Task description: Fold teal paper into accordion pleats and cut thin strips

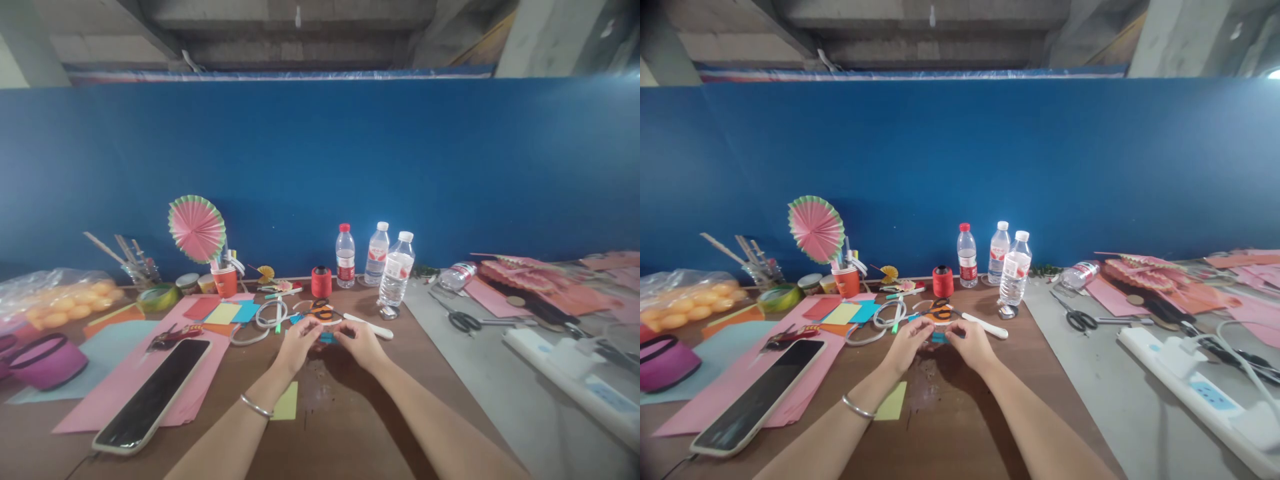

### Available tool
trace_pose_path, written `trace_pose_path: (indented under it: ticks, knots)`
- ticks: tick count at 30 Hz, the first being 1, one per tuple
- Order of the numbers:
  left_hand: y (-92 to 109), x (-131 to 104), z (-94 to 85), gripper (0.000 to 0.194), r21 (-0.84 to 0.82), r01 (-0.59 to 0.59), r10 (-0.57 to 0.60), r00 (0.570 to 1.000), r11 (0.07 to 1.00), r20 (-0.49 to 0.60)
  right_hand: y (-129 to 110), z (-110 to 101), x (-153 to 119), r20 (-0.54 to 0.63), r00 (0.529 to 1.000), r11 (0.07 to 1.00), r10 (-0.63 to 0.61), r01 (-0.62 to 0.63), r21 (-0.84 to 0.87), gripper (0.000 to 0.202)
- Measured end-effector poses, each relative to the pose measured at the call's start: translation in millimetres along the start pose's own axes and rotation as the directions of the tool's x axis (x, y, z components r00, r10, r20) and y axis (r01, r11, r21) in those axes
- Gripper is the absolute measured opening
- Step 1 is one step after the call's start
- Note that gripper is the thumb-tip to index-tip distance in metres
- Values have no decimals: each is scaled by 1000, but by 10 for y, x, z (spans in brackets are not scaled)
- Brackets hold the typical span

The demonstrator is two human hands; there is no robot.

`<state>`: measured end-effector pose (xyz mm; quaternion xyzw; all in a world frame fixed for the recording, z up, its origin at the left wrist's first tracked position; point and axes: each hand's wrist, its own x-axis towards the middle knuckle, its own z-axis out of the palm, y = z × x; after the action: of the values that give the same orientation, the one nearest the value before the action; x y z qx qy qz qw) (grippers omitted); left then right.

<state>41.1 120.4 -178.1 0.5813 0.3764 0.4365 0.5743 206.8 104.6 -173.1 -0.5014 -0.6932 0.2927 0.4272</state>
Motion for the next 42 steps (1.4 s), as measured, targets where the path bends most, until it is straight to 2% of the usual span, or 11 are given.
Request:
trace_pose_path:
  ticks: [7, 13, 20, 27, 30, 35, 42]
  knots:
    - [-87, 29, -1, 23, 120, -16, 20, 999, 993, -33, 17, 17, 5, 31, 999, 1000, -15, 15, 1, 13]
    - [-33, -1, -13, 22, 218, -73, 82, 996, 973, -31, 65, 27, 19, 54, 998, 999, 29, -31, 34, 16]
    - [-92, 21, -24, 25, 199, 3, -6, 1000, 980, 12, 76, 31, 14, 78, 997, 999, 11, -15, 46, 17]
    - [-149, 64, -87, 21, 221, -34, 42, 999, 975, -33, 101, -42, 45, 56, 994, 995, 95, -96, 18, 24]
    - [-145, 64, -99, 21, 220, -36, 43, 999, 975, -28, 89, -64, 42, 60, 993, 993, 105, -107, 38, 21]
    - [-112, 41, -104, 19, 246, -53, 56, 998, 968, -4, 69, -81, 38, 59, 989, 991, 132, -131, -27, 20]
    - [-14, 17, -97, 15, 380, -83, 92, 996, 921, -6, 103, -108, 45, 89, 989, 990, 121, -113, -87, 24]
